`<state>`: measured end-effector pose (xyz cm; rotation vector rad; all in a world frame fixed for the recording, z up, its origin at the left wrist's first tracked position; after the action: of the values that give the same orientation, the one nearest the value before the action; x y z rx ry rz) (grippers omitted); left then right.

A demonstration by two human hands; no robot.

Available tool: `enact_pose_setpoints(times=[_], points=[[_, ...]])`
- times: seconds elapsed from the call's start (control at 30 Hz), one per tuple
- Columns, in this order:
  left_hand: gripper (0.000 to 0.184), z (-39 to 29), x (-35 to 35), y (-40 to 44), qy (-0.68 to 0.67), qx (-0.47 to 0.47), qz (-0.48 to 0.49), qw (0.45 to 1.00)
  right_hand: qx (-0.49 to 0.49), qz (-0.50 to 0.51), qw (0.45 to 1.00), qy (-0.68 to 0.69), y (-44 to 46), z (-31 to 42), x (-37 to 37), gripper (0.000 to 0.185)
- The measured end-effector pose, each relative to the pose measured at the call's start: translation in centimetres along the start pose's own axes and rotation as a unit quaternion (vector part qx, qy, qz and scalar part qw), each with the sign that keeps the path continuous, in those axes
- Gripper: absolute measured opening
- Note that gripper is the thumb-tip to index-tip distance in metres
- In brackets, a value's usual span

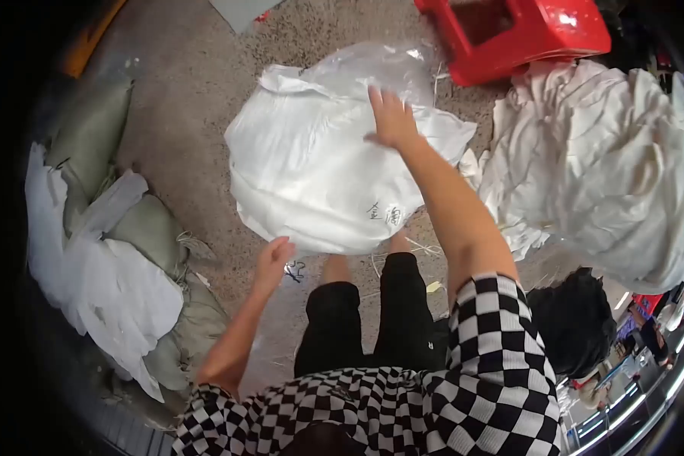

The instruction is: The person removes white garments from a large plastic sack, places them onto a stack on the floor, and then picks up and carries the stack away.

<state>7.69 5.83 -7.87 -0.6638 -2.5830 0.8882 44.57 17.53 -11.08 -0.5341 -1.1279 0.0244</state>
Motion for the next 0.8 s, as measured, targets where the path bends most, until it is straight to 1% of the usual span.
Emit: enact_pose_setpoints(times=[0.07,0.1,0.13,0.17,0.2,0.23,0.27,0.3,0.33,0.37,0.4,0.43,0.47,0.5,0.57,0.6,0.63,0.67,0.7,0.73,0.77,0.8], points=[[0.029,0.6,0.2,1.7,-0.036,0.002,-0.051,0.998,0.0,-0.093,0.995,-0.036,4.9,0.1,-1.4,0.104],[0.028,0.3,0.1,1.9,-0.051,0.007,-0.077,0.996,-0.026,-0.019,0.999,-0.035,6.4,-0.2,-3.3,0.105],[0.026,-0.8,0.0,3.6,-0.057,-0.027,-0.099,0.993,-0.052,0.059,0.996,-0.034,7.1,-0.3,-5.0,0.106],[0.025,-3.2,-0.2,5.3,0.009,-0.076,-0.114,0.991,-0.075,0.139,0.987,-0.034,7.3,-0.6,-7.8,0.107],[0.025,-5.9,-0.6,7.2,0.072,-0.125,-0.127,0.981,-0.06,0.154,0.986,-0.018,7.0,-0.6,-12.2,0.097],[0.025,-9.0,-1.5,9.3,0.102,-0.211,-0.121,0.964,-0.02,0.195,0.978,0.07,5.5,0.5,-17.3,0.074],[0.027,-12.1,-2.5,11.0,0.134,-0.315,-0.121,0.932,0.046,0.327,0.944,0.016,1.3,4.3,-20.7,0.048],[0.029,-14.5,-3.9,12.4,0.148,-0.368,-0.102,0.912,0.166,0.357,0.917,0.061,-4.7,8.2,-24.1,0.033],[0.03,-14.9,-6.0,14.1,0.154,-0.371,-0.056,0.914,0.153,0.405,0.886,0.165,-10.7,11.5,-24.9,0.035],[0.029,-14.1,-8.7,15.3,0.12,-0.364,0.018,0.923,0.133,0.452,0.842,0.263,-16.7,14.8,-25.3,0.037],[0.026,-11.3,-11.5,16.4,0.136,-0.262,0.135,0.946,0.172,0.539,0.798,0.207,-21.4,18.4,-20.8,0.045],[0.024,-7.7,-13.7,16.6,0.149,-0.154,0.25,0.944,0.182,0.582,0.77,0.19,-24.7,20.2,-20.1,0.048],[0.023,-3.4,-14.6,16.7,0.25,-0.071,0.336,0.905,0.214,0.593,0.748,0.209,-26.1,20.9,-19.4,0.048],[0.022,1.4,-14.6,16.0,0.345,0.014,0.413,0.843,0.246,0.603,0.724,0.228,-27.1,21.2,-18.8,0.047],[0.024,8.2,-11.4,14.8,0.445,0.003,0.35,0.824,0.316,0.627,0.692,0.167,-25.1,21.0,-17.8,0.044],[0.023,8.7,-10.4,13.7,0.455,-0.08,0.308,0.832,0.351,0.636,0.674,0.135,-23.3,20.5,-17.7,0.043],[0.022,8.7,-9.4,12.0,0.46,-0.163,0.266,0.831,0.276,0.63,0.71,0.152,-20.0,19.5,-18.5,0.04],[0.022,8.4,-8.4,10.2,0.461,-0.243,0.225,0.823,0.281,0.582,0.753,0.118,-16.5,19.2,-19.0,0.033],[0.027,9.7,-7.3,9.3,0.448,-0.198,0.228,0.841,0.281,0.535,0.793,0.081,-13.0,18.9,-19.4,0.026],[0.032,10.7,-6.3,8.6,0.434,-0.154,0.228,0.858,0.142,0.414,0.878,0.194,-9.9,17.3,-18.8,0.022],[0.039,11.8,-5.4,8.5,0.417,-0.114,0.228,0.872,0.174,0.334,0.91,0.175,-9.6,16.5,-20.0,0.024],[0.057,11.9,-4.2,9.1,0.436,-0.18,0.189,0.861,0.204,0.249,0.935,0.152,-10.1,15.3,-21.9,0.026]])
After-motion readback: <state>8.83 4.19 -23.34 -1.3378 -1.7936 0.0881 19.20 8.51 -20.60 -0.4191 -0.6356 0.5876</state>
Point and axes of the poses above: each hand's wrist, its own y-axis towards the middle knuckle, its own x-axis out of the back of the hand, z = x × y, the point moved 8 cm from there along y, towards the middle knuckle, and after that the axes turned 8 degrees about -x, right-handed, at the moved point
